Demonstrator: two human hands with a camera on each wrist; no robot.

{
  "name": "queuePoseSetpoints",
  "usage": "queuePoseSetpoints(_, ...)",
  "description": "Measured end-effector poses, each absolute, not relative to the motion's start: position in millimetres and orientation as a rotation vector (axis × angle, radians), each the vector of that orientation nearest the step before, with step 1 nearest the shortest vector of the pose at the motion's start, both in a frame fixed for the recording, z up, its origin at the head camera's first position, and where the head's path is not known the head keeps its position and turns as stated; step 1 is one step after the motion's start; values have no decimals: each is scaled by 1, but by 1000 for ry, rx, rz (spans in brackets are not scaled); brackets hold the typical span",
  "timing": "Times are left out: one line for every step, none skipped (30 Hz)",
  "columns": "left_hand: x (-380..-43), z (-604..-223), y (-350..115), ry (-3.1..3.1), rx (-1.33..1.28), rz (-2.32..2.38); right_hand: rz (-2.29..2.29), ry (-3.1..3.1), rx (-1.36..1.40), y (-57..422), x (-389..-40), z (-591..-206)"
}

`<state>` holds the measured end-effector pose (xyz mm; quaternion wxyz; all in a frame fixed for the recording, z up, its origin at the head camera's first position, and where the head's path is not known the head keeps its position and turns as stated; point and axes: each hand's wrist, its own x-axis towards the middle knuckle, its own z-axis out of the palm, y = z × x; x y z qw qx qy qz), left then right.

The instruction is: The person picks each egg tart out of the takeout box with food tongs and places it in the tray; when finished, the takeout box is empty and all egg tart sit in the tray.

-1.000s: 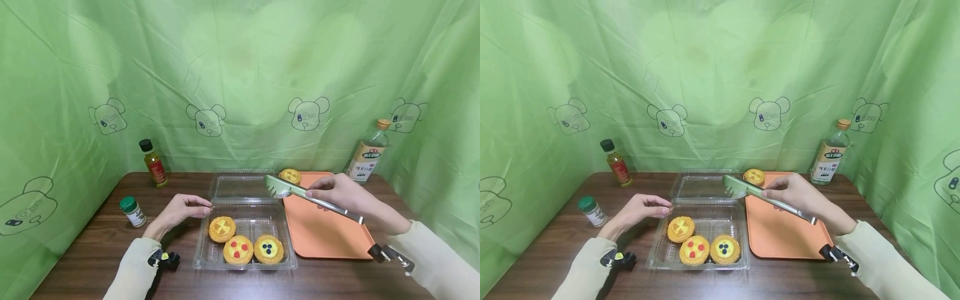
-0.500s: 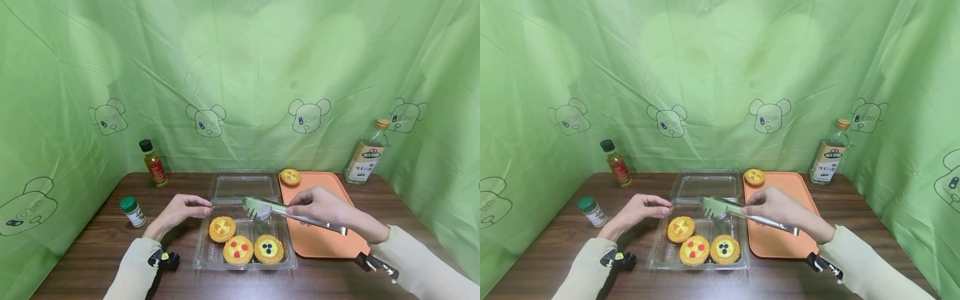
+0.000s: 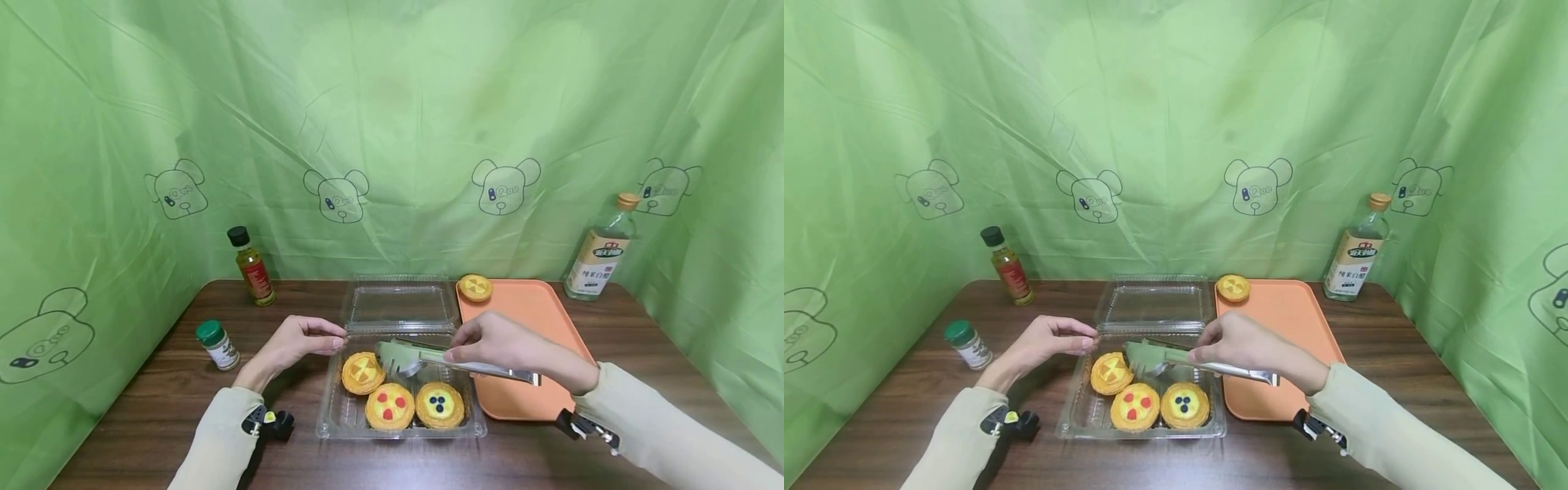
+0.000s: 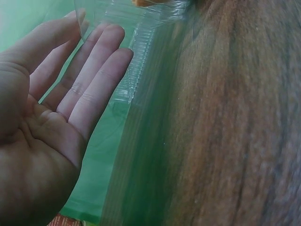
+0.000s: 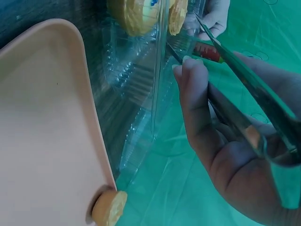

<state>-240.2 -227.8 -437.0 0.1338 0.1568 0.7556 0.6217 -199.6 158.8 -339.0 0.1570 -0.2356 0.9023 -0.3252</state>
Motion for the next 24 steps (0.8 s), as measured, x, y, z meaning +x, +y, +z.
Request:
queuePoseSetpoints(-240, -437, -228, 2188, 451, 1803, -931, 2576, -674, 157, -199, -340)
queuePoseSetpoints(-240, -437, -228, 2184, 450, 1804, -931, 2569, -672, 156, -199, -340)
queuePoseSetpoints(-240, -437, -228, 2181, 454, 1805, -927, 2565, -672, 155, -199, -341)
queuePoseSetpoints(-240, -437, -228, 2175, 453, 1809, -926, 2557, -676, 153, -200, -340)
queuePoseSetpoints(-240, -437, -228, 2173, 448, 1811, -923, 2553, -681, 152, -200, -341)
queuePoseSetpoints(-240, -437, -228, 2170, 443, 1812, -921, 2548, -689, 150, -200, -340)
queuePoseSetpoints(-240, -437, -228, 2170, 442, 1811, -921, 2540, -696, 149, -200, -340)
queuePoseSetpoints(-240, -437, -228, 2170, 442, 1813, -916, 2537, -701, 147, -201, -340)
queuePoseSetpoints(-240, -437, -228, 2171, 439, 1813, -912, 2534, -714, 145, -201, -340)
queuePoseSetpoints(-240, -436, -228, 2174, 437, 1813, -911, 2531, -725, 144, -201, -339)
queuePoseSetpoints(-240, -436, -228, 2177, 439, 1812, -914, 2524, -729, 142, -201, -339)
queuePoseSetpoints(-240, -436, -228, 2175, 447, 1812, -921, 2511, -724, 141, -201, -339)
queuePoseSetpoints(-240, -437, -228, 2173, 450, 1814, -929, 2494, -717, 139, -201, -340)
queuePoseSetpoints(-240, -437, -228, 2173, 450, 1813, -935, 2480, -710, 138, -201, -340)
queuePoseSetpoints(-240, -437, -228, 2174, 452, 1812, -945, 2464, -706, 137, -202, -340)
queuePoseSetpoints(-240, -438, -228, 2174, 454, 1811, -955, 2447, -694, 136, -202, -341)
queuePoseSetpoints(-240, -438, -228, 2173, 457, 1811, -962, 2431, -689, 135, -202, -342)
queuePoseSetpoints(-240, -438, -228, 2172, 456, 1811, -968, 2417, -687, 134, -202, -342)
queuePoseSetpoints(-240, -438, -228, 2176, 457, 1810, -970, 2409, -687, 133, -202, -343)
queuePoseSetpoints(-240, -438, -228, 2178, 462, 1811, -967, 2409, -687, 132, -202, -343)
queuePoseSetpoints(-240, -438, -228, 2179, 466, 1813, -968, 2405, -681, 131, -203, -343)
queuePoseSetpoints(-240, -438, -228, 2183, 470, 1812, -966, 2404, -672, 130, -203, -343)
queuePoseSetpoints(-240, -438, -228, 2184, 476, 1812, -963, 2404, -664, 130, -203, -343)
queuePoseSetpoints(-240, -438, -228, 2184, 477, 1814, -964, 2402, -652, 129, -203, -344)
